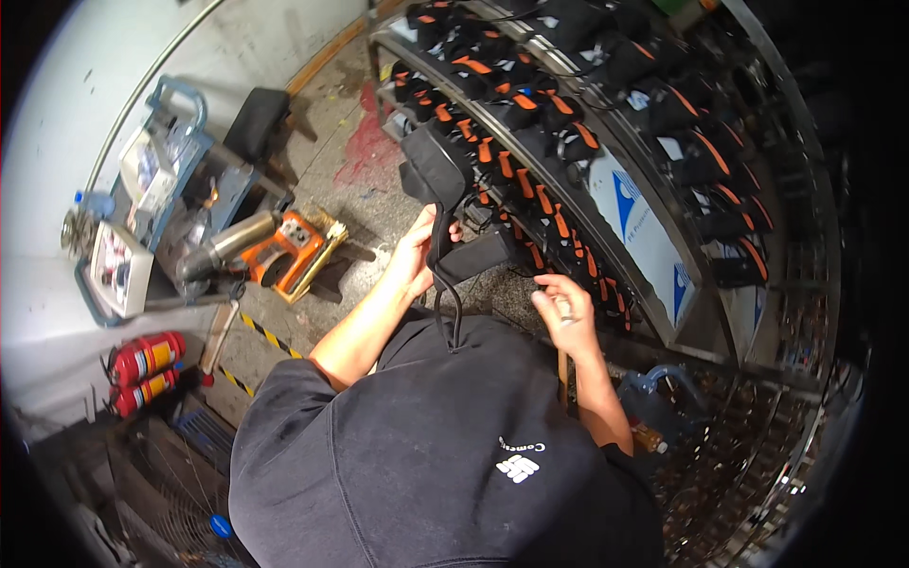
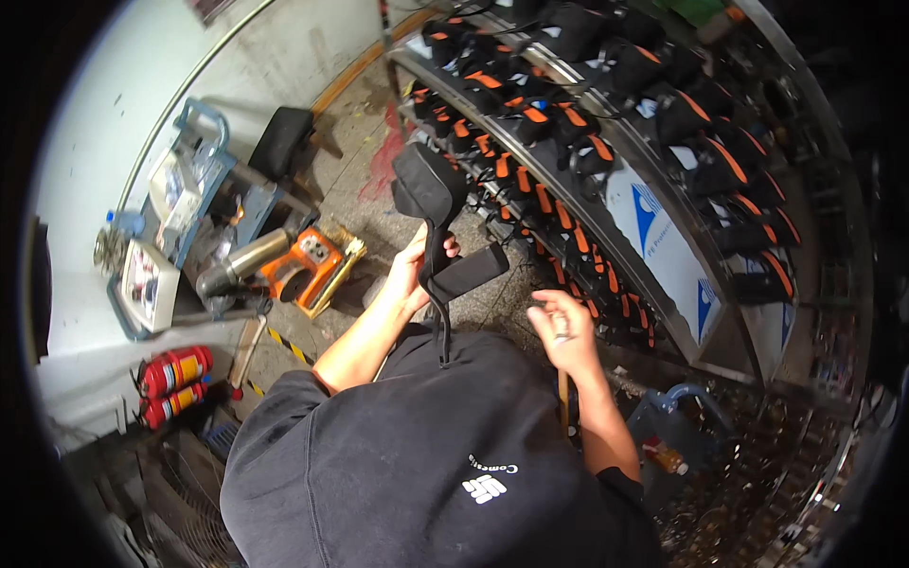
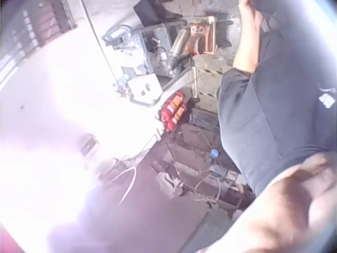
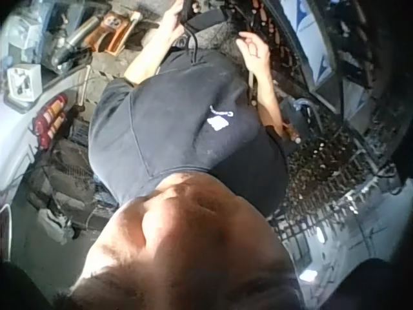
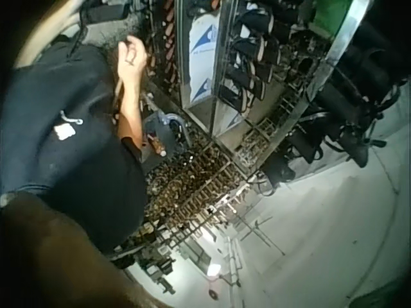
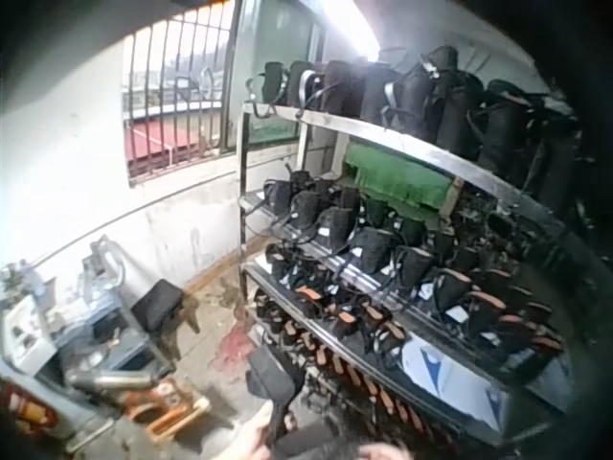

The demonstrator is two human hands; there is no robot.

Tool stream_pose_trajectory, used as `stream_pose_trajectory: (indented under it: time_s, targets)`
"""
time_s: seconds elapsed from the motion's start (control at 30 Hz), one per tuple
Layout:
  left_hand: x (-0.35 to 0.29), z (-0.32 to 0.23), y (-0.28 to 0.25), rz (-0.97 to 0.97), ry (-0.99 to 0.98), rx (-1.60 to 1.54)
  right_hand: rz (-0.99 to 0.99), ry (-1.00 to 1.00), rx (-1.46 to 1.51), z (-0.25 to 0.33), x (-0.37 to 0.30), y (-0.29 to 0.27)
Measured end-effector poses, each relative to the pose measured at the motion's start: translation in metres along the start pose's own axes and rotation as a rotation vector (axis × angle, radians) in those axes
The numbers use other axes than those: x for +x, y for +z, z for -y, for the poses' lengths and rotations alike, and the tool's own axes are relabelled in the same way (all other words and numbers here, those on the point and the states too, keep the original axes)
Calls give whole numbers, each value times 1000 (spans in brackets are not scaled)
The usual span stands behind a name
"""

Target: Marking shoe components with an applicator and organizing them on storage racks.

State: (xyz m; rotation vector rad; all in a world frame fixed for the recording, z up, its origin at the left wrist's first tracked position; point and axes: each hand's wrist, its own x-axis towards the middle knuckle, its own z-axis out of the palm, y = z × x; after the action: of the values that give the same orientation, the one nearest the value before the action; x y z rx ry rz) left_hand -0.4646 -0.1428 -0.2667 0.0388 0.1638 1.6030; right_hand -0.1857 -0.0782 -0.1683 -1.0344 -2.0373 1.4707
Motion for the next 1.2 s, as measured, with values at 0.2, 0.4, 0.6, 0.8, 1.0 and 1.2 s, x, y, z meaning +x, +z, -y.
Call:
stream_pose_trajectory:
  time_s: [0.2,0.4,0.6,0.8,1.0,1.2]
  targets:
    - [72,100,72,-46,-117,2,-166,-483,-620,25,-16,-82]
    - [116,217,145,-37,-253,-49,-382,-554,-828,-8,-60,-162]
    - [114,324,231,58,-394,140,-714,-450,-872,-9,-133,-234]
    - [82,403,316,197,-265,440,-983,-477,-688,40,-231,-320]
    - [33,488,372,517,-140,729,-1342,-747,-95,134,-377,-459]
    - [4,578,343,415,-265,855,-1748,-708,-680,240,-470,-676]
